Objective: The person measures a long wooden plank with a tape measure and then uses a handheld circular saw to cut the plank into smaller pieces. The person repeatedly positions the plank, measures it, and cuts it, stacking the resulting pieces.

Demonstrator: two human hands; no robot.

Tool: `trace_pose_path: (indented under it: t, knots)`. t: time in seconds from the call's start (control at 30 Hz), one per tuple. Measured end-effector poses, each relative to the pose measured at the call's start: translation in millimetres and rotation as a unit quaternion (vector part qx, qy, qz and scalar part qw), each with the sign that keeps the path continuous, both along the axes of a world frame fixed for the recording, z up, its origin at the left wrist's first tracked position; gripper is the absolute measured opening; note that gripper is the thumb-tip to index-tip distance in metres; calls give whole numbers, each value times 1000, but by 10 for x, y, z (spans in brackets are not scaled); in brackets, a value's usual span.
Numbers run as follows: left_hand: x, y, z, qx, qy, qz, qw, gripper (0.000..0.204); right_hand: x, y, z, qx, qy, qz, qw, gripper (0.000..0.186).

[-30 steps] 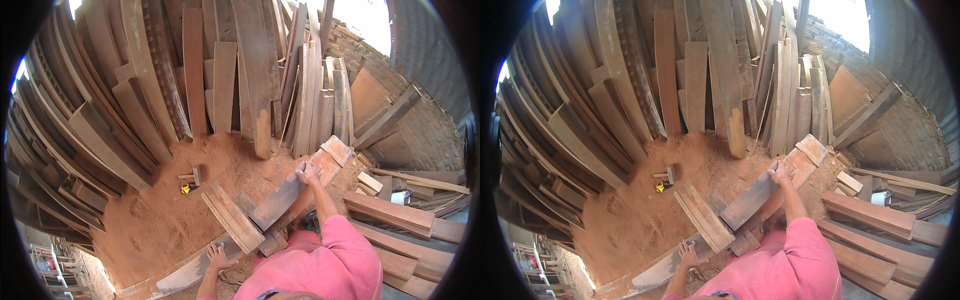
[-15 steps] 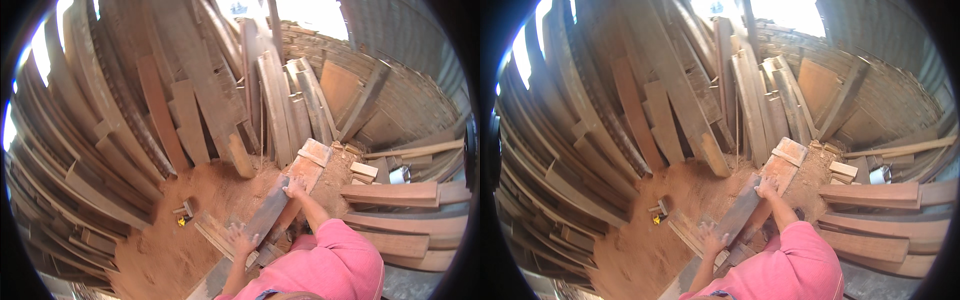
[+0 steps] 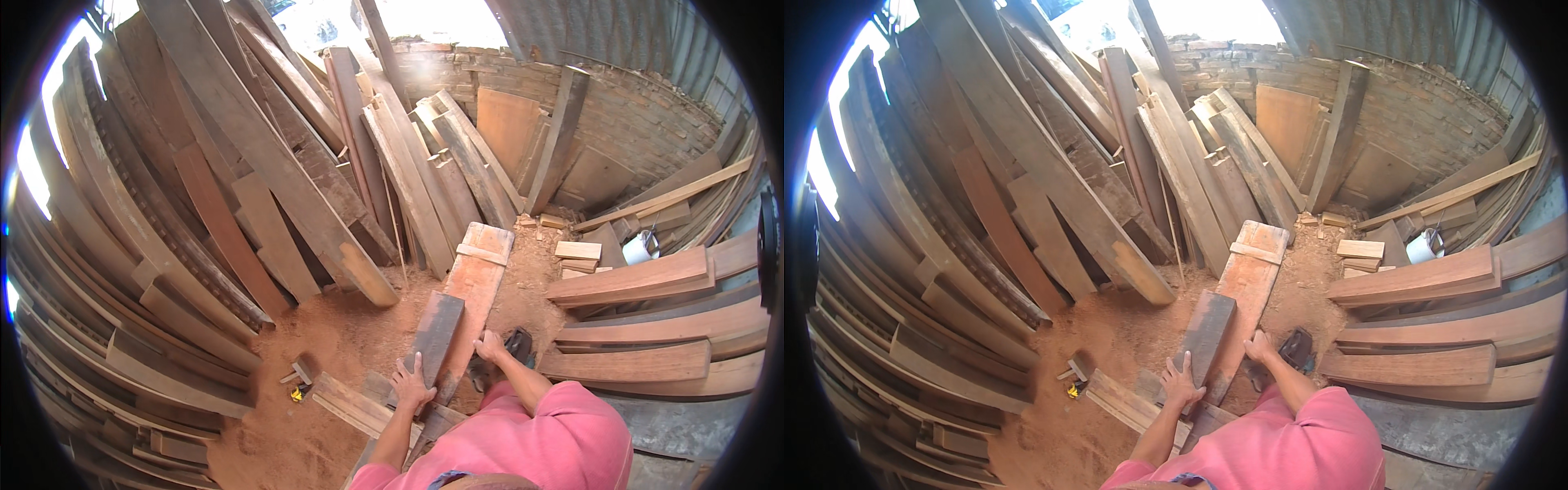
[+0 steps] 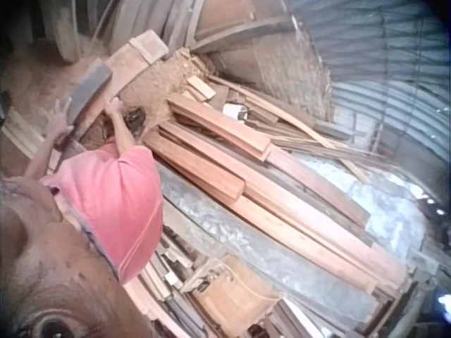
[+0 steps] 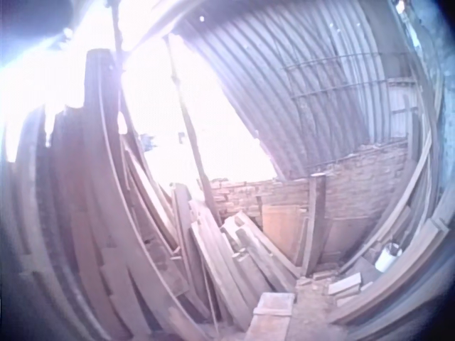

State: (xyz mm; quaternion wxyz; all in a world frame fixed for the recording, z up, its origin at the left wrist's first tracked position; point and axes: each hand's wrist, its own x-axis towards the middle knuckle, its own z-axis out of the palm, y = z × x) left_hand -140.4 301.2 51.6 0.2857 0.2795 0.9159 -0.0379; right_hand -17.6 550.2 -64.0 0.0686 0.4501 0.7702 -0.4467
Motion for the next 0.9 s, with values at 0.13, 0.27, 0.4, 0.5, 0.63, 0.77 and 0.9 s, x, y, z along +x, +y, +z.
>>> trace_pose_path:
  t: [0.13,0.27,0.4,0.5,0.63,0.77,0.9]
  knots:
    - [-67,33,-49,-19,-11,-5,1000,130,219,9,-92,-91,-39,14,995,46]
    - [-342,-44,-127,61,-71,7,996,133,82,94,-253,-187,5,-25,982,50]
    - [-166,-83,-224,96,-111,76,986,135,-407,-39,79,-340,110,-174,918,40]
    - [130,234,-25,69,-149,131,978,136,-632,33,61,-317,124,-129,931,47]
    - [257,486,-13,117,-197,200,953,141,-980,117,-142,-209,146,-40,966,68]
    - [325,304,-290,180,-234,258,920,144,-1264,-345,604,-133,25,-41,990,84]
    - [458,384,-721,246,-270,285,886,153,-1393,-119,509,-66,-59,52,995,113]
